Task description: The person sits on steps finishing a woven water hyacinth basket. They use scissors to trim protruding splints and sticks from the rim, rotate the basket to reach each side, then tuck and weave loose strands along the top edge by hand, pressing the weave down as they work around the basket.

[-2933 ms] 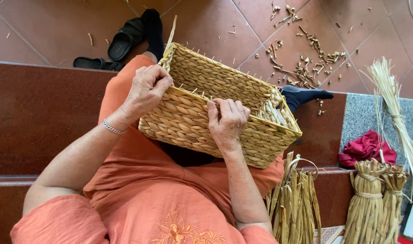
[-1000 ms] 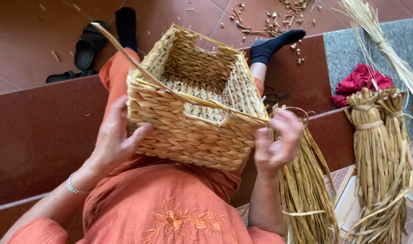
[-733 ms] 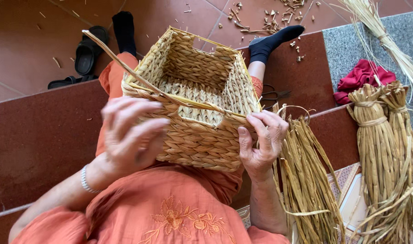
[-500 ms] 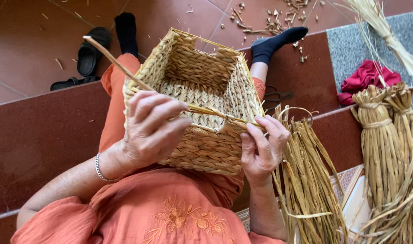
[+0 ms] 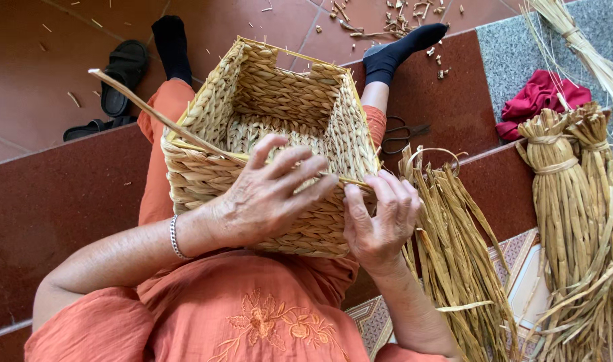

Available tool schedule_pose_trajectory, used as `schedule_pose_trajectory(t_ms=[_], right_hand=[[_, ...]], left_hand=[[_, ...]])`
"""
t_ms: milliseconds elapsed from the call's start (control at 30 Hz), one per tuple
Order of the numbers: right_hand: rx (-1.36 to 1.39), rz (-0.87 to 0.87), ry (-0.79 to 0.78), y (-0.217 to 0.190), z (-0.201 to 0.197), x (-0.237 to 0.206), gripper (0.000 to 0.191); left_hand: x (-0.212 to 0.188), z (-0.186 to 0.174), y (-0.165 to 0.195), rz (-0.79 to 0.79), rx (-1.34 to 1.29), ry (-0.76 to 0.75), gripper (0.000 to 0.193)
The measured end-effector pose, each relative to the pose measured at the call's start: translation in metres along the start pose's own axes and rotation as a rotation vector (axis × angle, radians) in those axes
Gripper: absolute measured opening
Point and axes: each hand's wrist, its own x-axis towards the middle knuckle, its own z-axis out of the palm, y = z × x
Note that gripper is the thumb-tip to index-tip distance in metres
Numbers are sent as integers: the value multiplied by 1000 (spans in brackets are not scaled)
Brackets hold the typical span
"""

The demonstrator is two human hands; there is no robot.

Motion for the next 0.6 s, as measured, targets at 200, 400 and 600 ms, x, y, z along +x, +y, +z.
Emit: schedule_pose_trajectory(t_ms=[200,400,600], right_hand=[[106,-22,41,2,-2,-1,20],[136,23,106,0,9,4,22],[177,-2,91,0,16,9,18]], left_hand=[[13,0,-6,-66,-76,-30,46],[6,-23,-19,-126,-30,86,31],[-12,-35,-36,-162,-12,-77,37]])
